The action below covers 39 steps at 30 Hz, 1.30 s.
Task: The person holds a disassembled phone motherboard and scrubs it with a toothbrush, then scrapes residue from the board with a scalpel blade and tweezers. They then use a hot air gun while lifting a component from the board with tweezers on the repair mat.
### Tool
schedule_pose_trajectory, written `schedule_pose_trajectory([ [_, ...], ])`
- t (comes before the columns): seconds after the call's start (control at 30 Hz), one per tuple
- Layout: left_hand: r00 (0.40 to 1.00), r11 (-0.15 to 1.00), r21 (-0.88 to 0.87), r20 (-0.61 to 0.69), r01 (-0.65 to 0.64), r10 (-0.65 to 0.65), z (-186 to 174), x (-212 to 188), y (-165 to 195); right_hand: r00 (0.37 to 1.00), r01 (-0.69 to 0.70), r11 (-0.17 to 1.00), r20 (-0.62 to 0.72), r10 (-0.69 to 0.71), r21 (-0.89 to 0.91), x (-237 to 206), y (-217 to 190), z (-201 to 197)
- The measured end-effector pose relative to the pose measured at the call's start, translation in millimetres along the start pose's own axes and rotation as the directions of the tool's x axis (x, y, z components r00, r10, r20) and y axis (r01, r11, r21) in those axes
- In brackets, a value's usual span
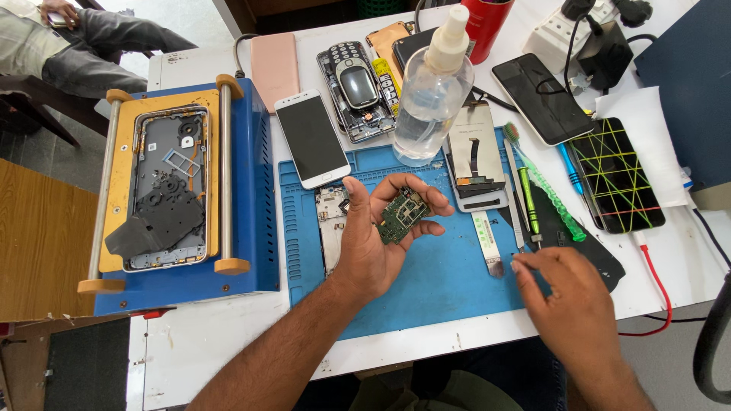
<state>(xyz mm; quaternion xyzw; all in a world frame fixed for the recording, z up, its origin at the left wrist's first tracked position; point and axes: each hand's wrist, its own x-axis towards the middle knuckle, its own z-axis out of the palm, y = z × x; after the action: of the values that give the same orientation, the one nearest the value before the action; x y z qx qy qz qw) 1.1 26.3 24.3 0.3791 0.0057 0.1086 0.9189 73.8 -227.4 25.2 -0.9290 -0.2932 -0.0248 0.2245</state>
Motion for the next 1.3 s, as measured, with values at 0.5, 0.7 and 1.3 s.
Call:
schedule_pose_trajectory([
  [0.5, 1.0, 1.0, -0.021, -0.017, 0.011, -0.011, -1.2, 1.6, -0.7, 0.961, 0.175, 0.975, 0.238, -0.139, -0.138, 36.6, 18.2, -7.3],
  [0.7, 1.0, 1.0, -0.022, -0.01, 0.01, -0.01, -0.4, 1.8, -0.6, 0.98, 0.163, 0.98, 0.131, -0.149, -0.111, 85.2, 18.6, -15.9],
  [1.3, 0.999, 0.999, -0.005, -0.021, 0.032, -0.032, 1.7, 1.3, 0.3, 0.721, -0.175, 0.822, 0.498, 0.481, -0.542, 67.1, -27.2, -33.0],
])
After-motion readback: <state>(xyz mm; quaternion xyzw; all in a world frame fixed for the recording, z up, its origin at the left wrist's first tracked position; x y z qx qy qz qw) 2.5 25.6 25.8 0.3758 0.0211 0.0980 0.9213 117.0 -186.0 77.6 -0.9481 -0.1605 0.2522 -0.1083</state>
